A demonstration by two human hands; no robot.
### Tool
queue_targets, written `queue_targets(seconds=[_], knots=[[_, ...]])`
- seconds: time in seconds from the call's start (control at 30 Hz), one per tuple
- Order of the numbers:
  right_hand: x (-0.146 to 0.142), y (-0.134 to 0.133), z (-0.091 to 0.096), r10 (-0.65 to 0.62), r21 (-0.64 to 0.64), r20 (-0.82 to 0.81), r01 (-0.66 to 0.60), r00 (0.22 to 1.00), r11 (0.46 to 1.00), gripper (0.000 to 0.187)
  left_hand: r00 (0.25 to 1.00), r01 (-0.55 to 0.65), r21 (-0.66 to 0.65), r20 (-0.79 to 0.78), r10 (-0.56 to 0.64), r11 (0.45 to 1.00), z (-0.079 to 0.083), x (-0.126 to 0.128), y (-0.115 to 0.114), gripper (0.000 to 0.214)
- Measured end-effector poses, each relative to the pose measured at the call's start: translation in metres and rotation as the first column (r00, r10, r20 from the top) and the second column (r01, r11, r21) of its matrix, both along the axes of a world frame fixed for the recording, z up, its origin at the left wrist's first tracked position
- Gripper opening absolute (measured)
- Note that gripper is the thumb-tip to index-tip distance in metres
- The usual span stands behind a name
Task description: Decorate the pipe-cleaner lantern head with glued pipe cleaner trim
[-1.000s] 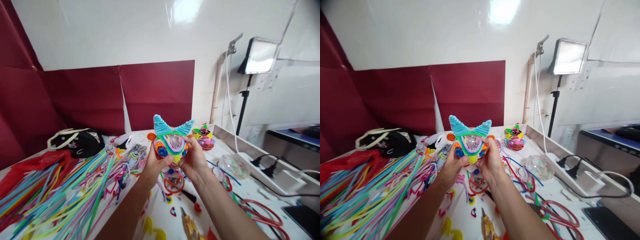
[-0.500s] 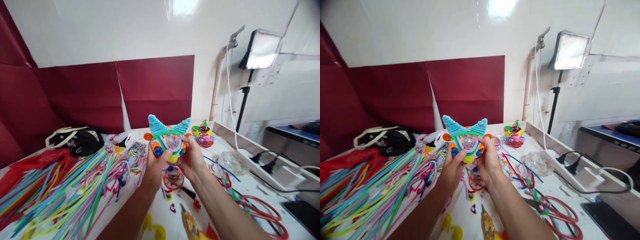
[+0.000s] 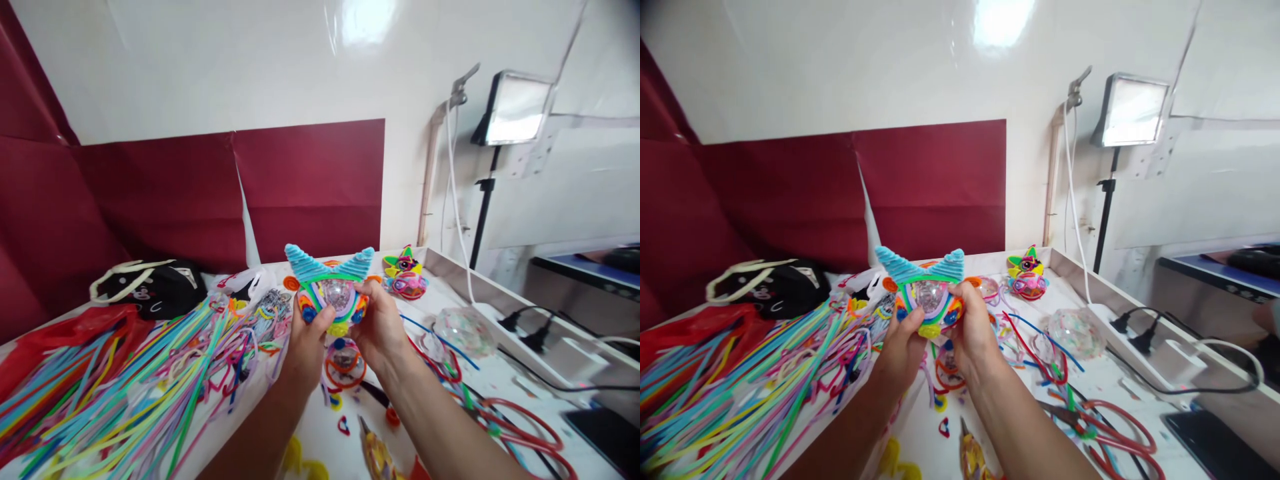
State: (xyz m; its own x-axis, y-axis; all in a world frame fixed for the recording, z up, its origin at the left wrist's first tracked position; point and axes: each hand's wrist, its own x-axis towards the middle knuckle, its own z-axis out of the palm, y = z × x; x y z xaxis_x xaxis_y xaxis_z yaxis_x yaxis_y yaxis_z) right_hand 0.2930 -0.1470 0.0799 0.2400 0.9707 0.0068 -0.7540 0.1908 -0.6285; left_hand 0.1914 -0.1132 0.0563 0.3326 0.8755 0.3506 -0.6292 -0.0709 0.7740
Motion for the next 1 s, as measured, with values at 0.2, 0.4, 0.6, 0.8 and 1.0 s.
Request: queue_targets(seconds=[0.2,0.4,0.6,0.8,1.0], knots=[[0.001,0.002,-0.004,0.005,0.043,0.009,-0.005,1.000,0.999,0.024,1.000,0.002,-0.022,-0.017,-0.002,1.000,-0.001,-0.001,0.001,0.071],[0.000,0.002,-0.002,-0.005,0.065,-0.007,0.006,1.000,0.998,0.023,1.000,0.014,-0.027,-0.014,-0.014,1.000,0.000,-0.001,0.001,0.072],[-0.003,0.000,0.001,-0.033,0.068,-0.035,0.035,0.999,0.997,0.020,1.000,0.011,-0.040,-0.027,-0.012,0.999,-0.002,-0.001,0.002,0.074],[-0.010,-0.004,0.010,-0.076,0.037,-0.066,0.079,0.995,0.996,0.019,1.000,0.017,-0.047,-0.003,-0.017,0.999,-0.008,0.000,0.005,0.075],[-0.014,-0.007,0.017,-0.107,0.022,-0.092,0.110,0.990,0.994,0.020,1.000,0.017,-0.019,0.000,-0.017,1.000,-0.001,0.001,-0.003,0.073]])
